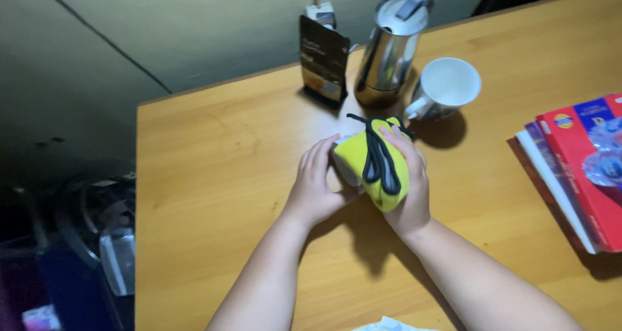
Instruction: Cleaning a ceramic mug by wiping it thoroughly with a yellow microfiber cloth.
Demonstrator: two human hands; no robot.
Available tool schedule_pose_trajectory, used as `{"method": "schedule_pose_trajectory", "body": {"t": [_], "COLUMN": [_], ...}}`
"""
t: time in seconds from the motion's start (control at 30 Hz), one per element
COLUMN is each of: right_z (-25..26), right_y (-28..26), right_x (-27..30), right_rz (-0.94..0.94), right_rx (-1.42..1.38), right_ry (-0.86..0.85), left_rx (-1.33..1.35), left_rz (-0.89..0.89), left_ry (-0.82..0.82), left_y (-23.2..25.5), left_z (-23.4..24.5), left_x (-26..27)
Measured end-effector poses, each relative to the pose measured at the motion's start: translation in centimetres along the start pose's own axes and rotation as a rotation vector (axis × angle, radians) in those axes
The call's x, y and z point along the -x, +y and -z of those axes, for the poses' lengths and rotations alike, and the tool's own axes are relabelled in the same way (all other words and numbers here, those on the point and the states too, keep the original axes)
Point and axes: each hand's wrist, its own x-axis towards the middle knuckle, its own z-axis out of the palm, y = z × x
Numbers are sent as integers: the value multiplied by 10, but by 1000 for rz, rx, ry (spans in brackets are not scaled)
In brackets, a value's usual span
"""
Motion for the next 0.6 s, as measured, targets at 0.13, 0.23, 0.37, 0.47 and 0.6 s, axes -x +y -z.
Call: {"method": "schedule_pose_trajectory", "body": {"t": [0.13,0.23,0.37,0.47,0.6], "right_z": [1,3,4,-1,1], "right_y": [7,-4,-20,-27,-26], "right_x": [3,-3,-3,3,4], "right_rz": [-95,-87,121,205,197], "right_rx": [-100,-83,-2,-34,-1], "right_ry": [47,50,-121,-207,-211], "left_rx": [-4,-31,-190,-244,-95], "left_rz": [103,119,26,-54,-146], "left_ry": [-41,-28,-94,-130,-51], "left_y": [4,2,-12,-25,-24], "left_z": [-3,-1,-4,-5,-7], "left_x": [-1,-1,-1,3,3]}}
